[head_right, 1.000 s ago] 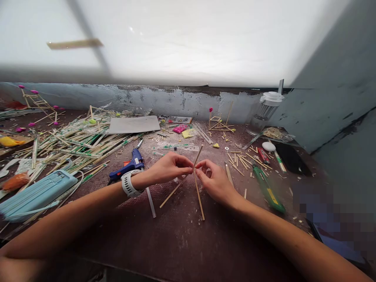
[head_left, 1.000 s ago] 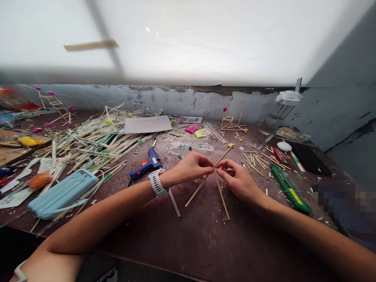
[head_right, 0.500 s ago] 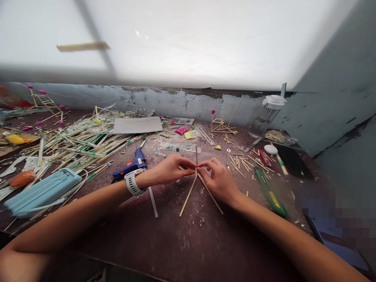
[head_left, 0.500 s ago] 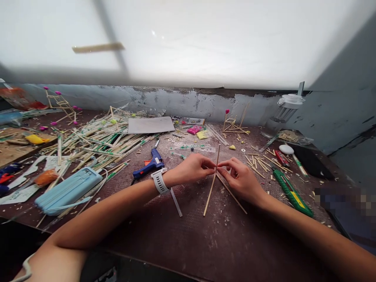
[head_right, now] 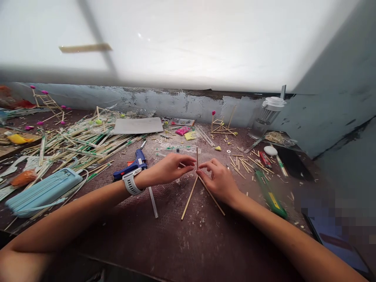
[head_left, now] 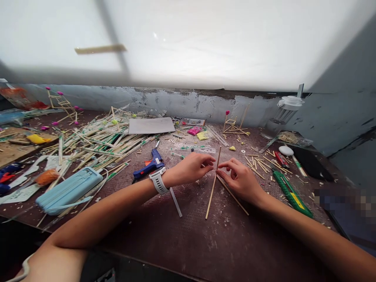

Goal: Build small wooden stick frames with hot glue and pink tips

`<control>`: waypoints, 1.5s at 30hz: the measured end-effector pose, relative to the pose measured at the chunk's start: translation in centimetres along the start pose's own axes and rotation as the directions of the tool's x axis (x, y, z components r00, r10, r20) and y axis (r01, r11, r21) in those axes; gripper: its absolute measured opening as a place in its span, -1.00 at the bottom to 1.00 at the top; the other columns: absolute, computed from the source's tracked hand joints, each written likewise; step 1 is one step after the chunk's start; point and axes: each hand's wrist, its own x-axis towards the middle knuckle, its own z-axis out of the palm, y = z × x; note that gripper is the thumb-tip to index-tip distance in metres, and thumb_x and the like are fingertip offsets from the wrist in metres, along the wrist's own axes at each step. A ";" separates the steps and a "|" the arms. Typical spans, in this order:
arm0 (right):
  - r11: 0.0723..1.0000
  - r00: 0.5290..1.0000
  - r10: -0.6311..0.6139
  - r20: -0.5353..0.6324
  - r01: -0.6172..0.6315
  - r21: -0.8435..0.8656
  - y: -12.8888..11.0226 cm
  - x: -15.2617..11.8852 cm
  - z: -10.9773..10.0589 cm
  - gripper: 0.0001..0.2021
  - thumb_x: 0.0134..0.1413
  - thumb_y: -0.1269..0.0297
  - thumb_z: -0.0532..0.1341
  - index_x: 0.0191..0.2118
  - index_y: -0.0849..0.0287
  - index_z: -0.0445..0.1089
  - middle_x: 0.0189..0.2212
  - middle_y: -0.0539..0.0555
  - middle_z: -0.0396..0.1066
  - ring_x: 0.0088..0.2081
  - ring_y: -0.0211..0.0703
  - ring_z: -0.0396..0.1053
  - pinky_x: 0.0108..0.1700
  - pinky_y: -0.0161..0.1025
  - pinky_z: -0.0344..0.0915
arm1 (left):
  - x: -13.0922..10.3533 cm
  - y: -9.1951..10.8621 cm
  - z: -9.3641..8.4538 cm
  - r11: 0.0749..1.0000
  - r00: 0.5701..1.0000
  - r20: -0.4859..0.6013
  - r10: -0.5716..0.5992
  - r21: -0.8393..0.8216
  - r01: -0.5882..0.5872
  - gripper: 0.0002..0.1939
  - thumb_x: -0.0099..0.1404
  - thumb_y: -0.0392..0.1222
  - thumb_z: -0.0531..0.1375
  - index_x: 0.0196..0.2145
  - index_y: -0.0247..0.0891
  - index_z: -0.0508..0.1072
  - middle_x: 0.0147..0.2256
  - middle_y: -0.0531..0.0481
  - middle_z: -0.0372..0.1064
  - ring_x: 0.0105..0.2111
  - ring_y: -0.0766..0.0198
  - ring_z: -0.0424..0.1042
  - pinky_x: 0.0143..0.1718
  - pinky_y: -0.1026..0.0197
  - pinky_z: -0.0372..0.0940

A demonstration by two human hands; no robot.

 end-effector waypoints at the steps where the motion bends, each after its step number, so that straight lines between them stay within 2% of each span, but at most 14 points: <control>1: 1.000 1.000 -0.006 0.011 0.006 0.003 0.0 0.0 0.0 -0.68 0.35 -0.01 0.22 -0.11 0.10 0.60 -0.31 0.06 0.41 -0.46 -0.19 0.30 -0.34 -0.17 0.24 | 0.0 0.0 -0.1 1.000 1.000 0.000 0.010 0.014 -0.010 -0.80 0.44 -0.27 0.24 -0.03 -0.32 0.60 -0.17 -0.16 0.66 -0.20 0.18 0.63 -0.17 0.21 0.42; 6: 0.998 0.998 -0.048 0.042 0.047 0.037 0.0 0.0 0.0 -0.64 0.39 -0.04 0.18 -0.16 0.10 0.60 -0.32 0.08 0.43 -0.43 -0.16 0.31 -0.31 -0.17 0.27 | -0.2 0.4 0.2 0.996 0.994 0.093 0.059 0.059 -0.065 -0.85 0.46 -0.25 0.24 -0.14 -0.33 0.61 -0.27 -0.12 0.65 -0.34 0.24 0.57 -0.29 0.25 0.32; 13: 0.997 0.997 -0.071 0.042 0.069 0.047 0.1 0.0 0.0 -0.65 0.38 -0.05 0.21 -0.19 0.11 0.59 -0.32 0.07 0.43 -0.40 -0.16 0.34 -0.30 -0.20 0.26 | -0.3 0.3 0.7 0.998 0.995 0.081 0.056 0.022 -0.058 -0.84 0.46 -0.29 0.21 -0.10 -0.32 0.59 -0.28 -0.08 0.63 -0.36 0.28 0.53 -0.30 0.26 0.30; 16: 0.997 0.996 -0.073 0.059 0.072 0.016 0.2 -0.1 0.1 -0.72 0.37 0.03 0.24 -0.18 0.11 0.58 -0.29 0.07 0.44 -0.39 -0.17 0.35 -0.30 -0.21 0.26 | -0.3 0.2 0.9 0.998 0.996 0.055 0.064 0.008 -0.065 -0.81 0.47 -0.26 0.21 -0.06 -0.32 0.60 -0.33 -0.03 0.61 -0.42 0.34 0.47 -0.36 0.29 0.24; 21: 0.996 0.992 -0.071 0.108 0.076 -0.040 0.5 -0.3 0.4 -0.84 0.32 0.15 0.29 -0.19 0.09 0.58 -0.30 0.04 0.45 -0.40 -0.18 0.37 -0.29 -0.22 0.26 | -0.3 0.5 1.1 0.996 0.996 -0.019 0.085 -0.017 -0.086 -0.75 0.49 -0.19 0.21 -0.29 -0.36 0.62 -0.46 0.03 0.54 -0.49 0.39 0.37 -0.42 0.32 0.17; 26: 0.995 0.998 0.020 0.052 -0.015 -0.094 0.8 0.0 0.4 -0.82 0.33 0.13 0.29 -0.21 0.09 0.58 -0.30 0.04 0.46 -0.40 -0.15 0.38 -0.30 -0.21 0.24 | -0.3 0.7 0.7 0.994 0.990 -0.097 0.102 -0.031 -0.106 -0.81 0.46 -0.23 0.25 -0.08 -0.33 0.63 -0.31 -0.07 0.65 -0.37 0.31 0.56 -0.32 0.30 0.32; 29: 0.985 0.995 0.090 0.054 -0.081 -0.153 1.2 0.3 0.3 -0.80 0.33 0.11 0.27 -0.21 0.10 0.56 -0.27 0.06 0.47 -0.39 -0.13 0.40 -0.29 -0.18 0.24 | -0.3 0.8 0.4 0.990 0.982 -0.137 0.132 0.061 -0.124 -0.82 0.46 -0.22 0.25 -0.11 -0.31 0.65 -0.29 -0.10 0.66 -0.36 0.29 0.59 -0.32 0.28 0.34; 31: 0.977 0.991 0.106 0.079 -0.089 -0.194 1.4 0.3 0.3 -0.77 0.34 0.09 0.24 -0.22 0.10 0.56 -0.26 0.07 0.48 -0.36 -0.09 0.43 -0.27 -0.16 0.25 | -0.4 1.2 0.1 0.969 0.986 -0.081 0.144 0.212 -0.124 -0.80 0.48 -0.20 0.22 -0.12 -0.29 0.65 -0.30 -0.10 0.66 -0.37 0.27 0.59 -0.33 0.26 0.33; 33: 0.974 0.992 0.101 0.077 -0.083 -0.212 1.5 0.4 0.3 -0.75 0.33 0.05 0.24 -0.19 0.10 0.55 -0.25 0.10 0.49 -0.32 -0.04 0.45 -0.25 -0.14 0.27 | -0.8 1.9 -0.4 0.902 0.994 0.040 0.103 0.417 -0.110 -0.78 0.50 -0.18 0.18 -0.12 -0.28 0.64 -0.31 -0.14 0.65 -0.37 0.21 0.59 -0.35 0.22 0.31; 36: 0.979 0.995 0.099 0.003 -0.097 -0.179 1.7 0.4 0.4 -0.69 0.30 0.00 0.24 -0.08 0.13 0.53 -0.21 0.14 0.50 -0.29 0.01 0.47 -0.21 -0.09 0.32 | -1.5 3.3 -1.6 0.708 0.979 0.193 -0.072 0.701 -0.086 -0.79 0.43 -0.33 0.14 -0.17 -0.32 0.61 -0.33 -0.22 0.62 -0.42 0.12 0.58 -0.44 0.19 0.23; 38: 0.988 0.995 0.084 -0.060 -0.091 -0.121 2.0 0.5 0.5 -0.66 0.36 0.02 0.15 -0.03 0.15 0.51 -0.17 0.19 0.52 -0.24 0.05 0.50 -0.17 -0.06 0.36 | -2.1 4.1 -2.8 0.602 0.967 0.175 -0.186 0.798 -0.029 -0.76 0.33 -0.46 0.12 -0.22 -0.35 0.58 -0.35 -0.25 0.61 -0.39 0.07 0.60 -0.46 0.18 0.19; 40: 0.996 0.990 0.049 -0.128 -0.058 -0.065 2.2 0.7 0.6 -0.64 0.42 0.08 0.03 -0.01 0.15 0.49 -0.10 0.24 0.53 -0.14 0.09 0.51 -0.10 -0.02 0.40 | -2.9 4.6 -4.0 0.520 0.945 0.126 -0.303 0.852 0.053 -0.73 0.31 -0.49 0.08 -0.23 -0.38 0.57 -0.35 -0.29 0.60 -0.34 -0.01 0.62 -0.44 0.15 0.22; 43: 0.999 0.975 0.011 -0.223 -0.020 -0.042 2.4 0.8 0.6 -0.64 0.43 0.13 -0.01 0.02 0.15 0.47 -0.05 0.27 0.54 -0.04 0.14 0.50 -0.02 0.04 0.41 | -4.5 4.6 -5.9 0.404 0.884 0.038 -0.466 0.898 0.174 -0.73 0.31 -0.38 0.10 -0.14 -0.45 0.57 -0.24 -0.39 0.61 -0.25 -0.14 0.64 -0.39 0.09 0.32; 45: 0.999 0.965 -0.001 -0.262 -0.009 -0.037 2.2 0.8 0.6 -0.65 0.42 0.15 -0.01 0.04 0.15 0.46 -0.04 0.28 0.55 -0.02 0.15 0.50 0.00 0.06 0.41 | -5.8 4.0 -7.0 0.333 0.845 -0.024 -0.535 0.913 0.237 -0.67 0.30 -0.28 0.12 -0.07 -0.49 0.56 -0.18 -0.44 0.60 -0.21 -0.19 0.64 -0.32 0.04 0.38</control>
